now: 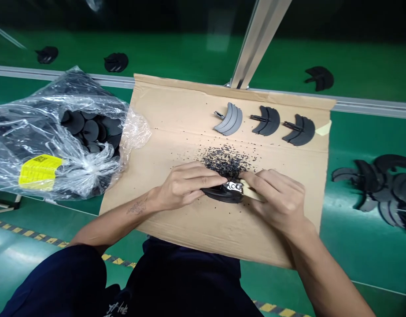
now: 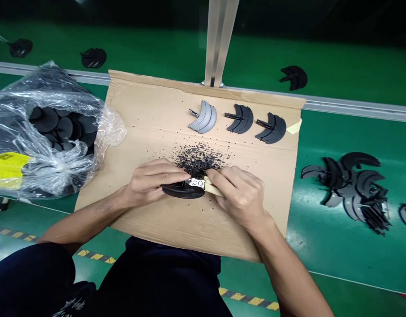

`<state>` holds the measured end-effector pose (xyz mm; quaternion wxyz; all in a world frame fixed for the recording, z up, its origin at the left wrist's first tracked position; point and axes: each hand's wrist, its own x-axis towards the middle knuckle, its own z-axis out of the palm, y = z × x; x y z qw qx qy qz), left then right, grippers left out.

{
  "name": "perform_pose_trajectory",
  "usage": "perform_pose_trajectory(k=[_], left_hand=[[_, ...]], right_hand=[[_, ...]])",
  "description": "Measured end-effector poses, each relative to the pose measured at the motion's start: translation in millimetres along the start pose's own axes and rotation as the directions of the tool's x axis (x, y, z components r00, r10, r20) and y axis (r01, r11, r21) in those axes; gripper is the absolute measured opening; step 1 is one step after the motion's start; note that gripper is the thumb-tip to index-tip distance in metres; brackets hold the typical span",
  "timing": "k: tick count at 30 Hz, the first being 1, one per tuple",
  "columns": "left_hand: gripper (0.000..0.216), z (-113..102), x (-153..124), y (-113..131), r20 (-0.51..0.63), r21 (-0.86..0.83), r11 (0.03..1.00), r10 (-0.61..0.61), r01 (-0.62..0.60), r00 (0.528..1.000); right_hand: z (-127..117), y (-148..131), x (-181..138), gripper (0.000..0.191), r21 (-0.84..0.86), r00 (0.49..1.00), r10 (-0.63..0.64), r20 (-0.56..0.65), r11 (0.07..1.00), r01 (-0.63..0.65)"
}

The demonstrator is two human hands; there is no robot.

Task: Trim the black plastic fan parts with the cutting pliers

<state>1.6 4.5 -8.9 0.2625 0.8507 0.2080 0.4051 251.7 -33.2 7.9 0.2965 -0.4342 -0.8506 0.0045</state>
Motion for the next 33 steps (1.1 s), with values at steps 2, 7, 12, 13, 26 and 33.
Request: perform_pose_trajectory(k=[2, 7, 12, 13, 26, 33], left_hand=[[0.034, -0.6, 1.0, 0.5, 0.006, 0.029, 1.0, -0.001, 0.001, 1.0], [0.03, -0.3, 1.2, 1.1, 0.0, 0.089, 0.996, 0.013, -0.013, 1.0], [0.03, 0.8, -0.8, 0.1, 0.008, 0.082, 0.996, -0.036, 0.035, 0.999], [0.031, 0.7, -1.2, -0.1, 0.009, 0.075, 0.997, -0.037, 0.036, 0.999], [0.036, 3.3, -3.5, -1.3, 0.041, -0.036, 0.997, -0.064, 0.065, 0.997], [0.034, 4.3, -3.0, -1.4, 0.027, -0.043, 0.997, -0.064, 0.065, 0.998]], right_hand=[[1.1, -0.9, 1.5, 0.017, 0.172, 0.998, 0.05, 0.033, 0.984, -0.055], [2.0, -0.4, 4.4, 0.012, 0.423, 0.983, 0.145, 0.11, 0.889, -0.178], [0.6, 9.2, 2.1, 0.016, 0.22, 0.993, 0.075, 0.088, 0.971, -0.092], [0.7, 11.2, 1.3, 0.017, 0.169, 0.994, 0.055, 0.094, 0.983, -0.07], [3.5, 12.2, -3.8, 0.014, -0.041, 0.999, -0.008, 0.054, 0.999, 0.01], [5.4, 6.2, -1.8, 0.014, 0.291, 0.991, 0.095, 0.095, 0.949, -0.119]])
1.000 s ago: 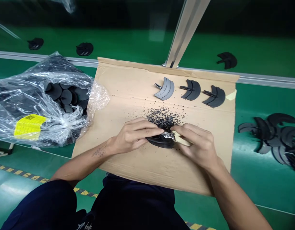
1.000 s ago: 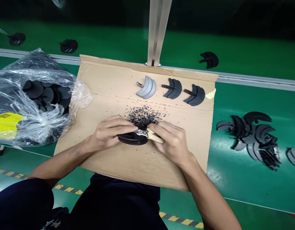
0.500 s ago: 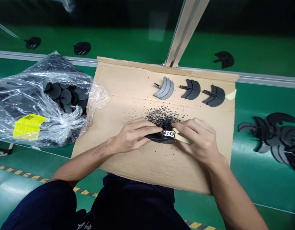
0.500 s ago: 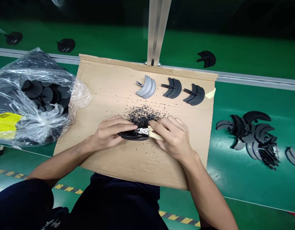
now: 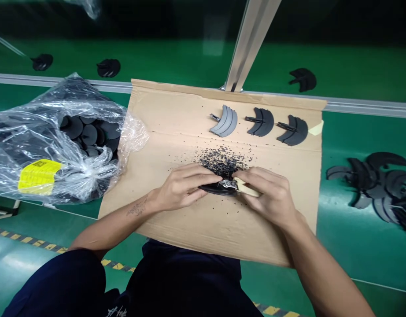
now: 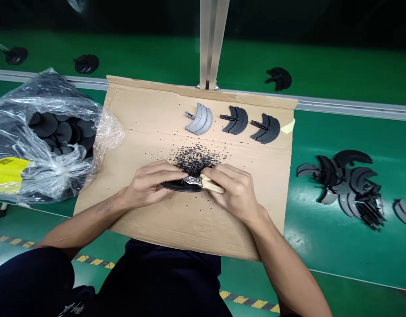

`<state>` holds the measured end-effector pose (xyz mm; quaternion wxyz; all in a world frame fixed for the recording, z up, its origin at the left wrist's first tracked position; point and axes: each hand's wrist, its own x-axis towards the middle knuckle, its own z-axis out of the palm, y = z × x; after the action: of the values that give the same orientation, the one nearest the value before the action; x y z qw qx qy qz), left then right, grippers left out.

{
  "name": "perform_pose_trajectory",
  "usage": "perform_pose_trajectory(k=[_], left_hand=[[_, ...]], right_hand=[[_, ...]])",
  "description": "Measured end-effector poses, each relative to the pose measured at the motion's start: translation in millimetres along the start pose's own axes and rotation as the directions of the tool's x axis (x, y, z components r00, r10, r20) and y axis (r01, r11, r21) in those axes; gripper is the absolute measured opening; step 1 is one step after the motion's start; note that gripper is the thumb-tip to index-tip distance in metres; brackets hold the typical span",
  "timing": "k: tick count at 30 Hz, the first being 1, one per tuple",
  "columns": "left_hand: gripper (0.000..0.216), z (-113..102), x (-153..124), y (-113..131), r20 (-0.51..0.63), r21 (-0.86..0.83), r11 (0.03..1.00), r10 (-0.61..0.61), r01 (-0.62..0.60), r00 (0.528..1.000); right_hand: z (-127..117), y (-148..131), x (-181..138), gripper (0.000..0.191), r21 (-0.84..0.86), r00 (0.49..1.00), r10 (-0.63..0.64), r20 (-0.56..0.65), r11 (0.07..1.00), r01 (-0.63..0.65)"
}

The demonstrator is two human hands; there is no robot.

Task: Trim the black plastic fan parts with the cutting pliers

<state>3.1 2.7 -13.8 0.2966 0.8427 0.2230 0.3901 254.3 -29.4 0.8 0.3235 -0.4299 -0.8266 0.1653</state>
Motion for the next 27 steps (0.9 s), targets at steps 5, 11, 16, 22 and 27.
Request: perform_pose_trajectory(k=[5, 11, 16, 22, 27], left_hand=[[0.024, 0.1, 2.4, 3.2, 0.003, 0.004, 0.999, -0.054, 0.054, 0.999], [0.026, 2.0, 3.7, -1.4, -0.048, -0.114, 0.961, -0.259, 0.252, 0.965], [0.026, -0.3, 6.1, -9.6, -0.011, -0.147, 0.94, -0.313, 0.308, 0.95], [0.05, -35.6, 41.8, -20.1, 0.075, -0.098, 0.908, -0.402, 0.408, 0.912], [0.051, -87.8, 108.7, -70.8, -0.021, 0.279, 0.894, -0.361, 0.352, 0.932]], right_hand=[[-8.0, 3.6, 1.5, 0.013, 0.078, 0.997, 0.082, -0.013, 0.994, -0.081], [-28.6, 25.4, -1.6, 0.025, -0.247, 0.994, 0.099, 0.034, 0.965, -0.088], [-35.9, 38.4, -15.0, 0.041, -0.465, 0.996, 0.085, 0.04, 0.883, -0.056], [-33.9, 46.2, -33.7, 0.052, -0.573, 0.999, 0.047, 0.001, 0.819, -0.038], [-32.5, 40.8, -43.2, 0.052, -0.54, 0.998, 0.058, 0.005, 0.84, -0.046]])
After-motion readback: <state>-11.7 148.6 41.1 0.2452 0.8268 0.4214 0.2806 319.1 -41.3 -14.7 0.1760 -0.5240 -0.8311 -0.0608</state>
